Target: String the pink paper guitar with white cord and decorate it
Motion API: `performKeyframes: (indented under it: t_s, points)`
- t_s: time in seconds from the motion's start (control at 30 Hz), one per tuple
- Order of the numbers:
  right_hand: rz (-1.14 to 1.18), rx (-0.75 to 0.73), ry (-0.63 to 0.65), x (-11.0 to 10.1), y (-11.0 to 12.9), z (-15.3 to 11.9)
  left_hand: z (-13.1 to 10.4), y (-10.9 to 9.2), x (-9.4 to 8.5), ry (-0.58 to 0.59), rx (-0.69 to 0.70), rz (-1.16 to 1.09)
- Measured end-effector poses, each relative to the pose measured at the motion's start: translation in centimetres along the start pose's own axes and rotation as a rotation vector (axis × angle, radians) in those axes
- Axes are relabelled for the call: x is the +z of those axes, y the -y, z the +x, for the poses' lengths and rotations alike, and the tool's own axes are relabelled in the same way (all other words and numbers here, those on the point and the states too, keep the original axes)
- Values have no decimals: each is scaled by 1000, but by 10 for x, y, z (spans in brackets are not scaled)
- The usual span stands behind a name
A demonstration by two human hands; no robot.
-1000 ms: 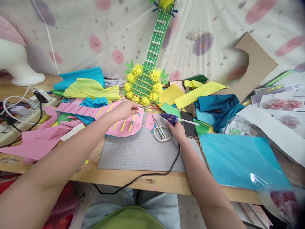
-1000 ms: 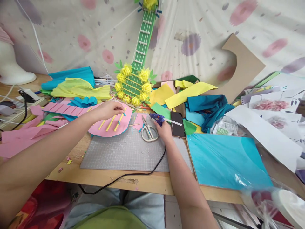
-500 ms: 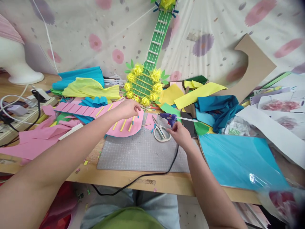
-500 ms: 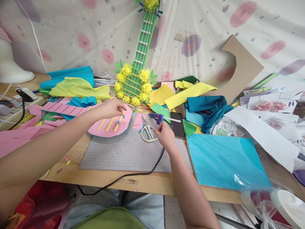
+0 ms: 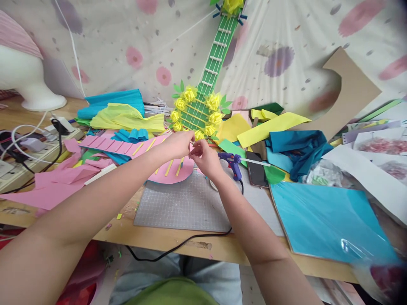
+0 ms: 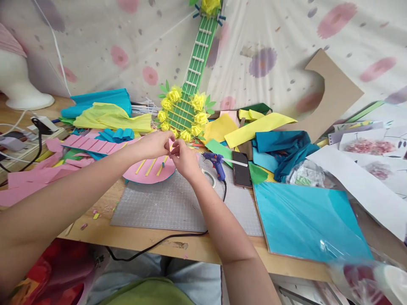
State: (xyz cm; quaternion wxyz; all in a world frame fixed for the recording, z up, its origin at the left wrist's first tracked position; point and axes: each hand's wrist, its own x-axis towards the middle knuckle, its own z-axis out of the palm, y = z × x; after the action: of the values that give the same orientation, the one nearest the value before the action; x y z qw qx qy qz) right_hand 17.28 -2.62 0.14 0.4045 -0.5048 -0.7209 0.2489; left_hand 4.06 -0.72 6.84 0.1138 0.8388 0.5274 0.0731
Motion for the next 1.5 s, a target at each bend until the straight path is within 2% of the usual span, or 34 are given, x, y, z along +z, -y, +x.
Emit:
performKeyframes:
  t_s: [0.1, 0.17, 0.27, 0.33, 0.4, 0.5, 0.63, 0.73, 1.0, 1.2, 1.37, 1.5]
  points:
    - [20, -2, 14, 3, -6, 2, 2, 8, 4, 3, -2, -21]
    - [121, 14, 31, 7, -15, 4, 2, 20, 8, -26, -4, -94]
    - [324, 35, 52, 13, -33, 7, -2, 47, 18, -182, -51, -225]
    - [418, 48, 77, 15, -43, 7, -9, 67, 28, -296, -148, -255]
    - [460, 52, 106, 16, -49, 7, -15, 82, 41, -358, -213, -214]
    - [455, 33, 128, 16, -53, 4, -24, 93, 64, -374, -143, -63]
    - [393, 10, 151, 15, -52, -2, -29, 90, 87, -239, -92, 74]
    - [365, 4, 170, 13, -51, -5, -31, 84, 93, -235, -86, 112]
    - [353, -5, 242, -1, -49, -12, -37, 71, 94, -251, -46, 114]
    - [437, 84, 197, -10, -45, -17, -34, 54, 99, -260, -35, 114]
    - [526, 153, 183, -12, -48, -21, -33, 53, 100, -270, -36, 93]
    - [543, 135, 157, -13, -52, -20, -33, 54, 100, -272, -40, 90]
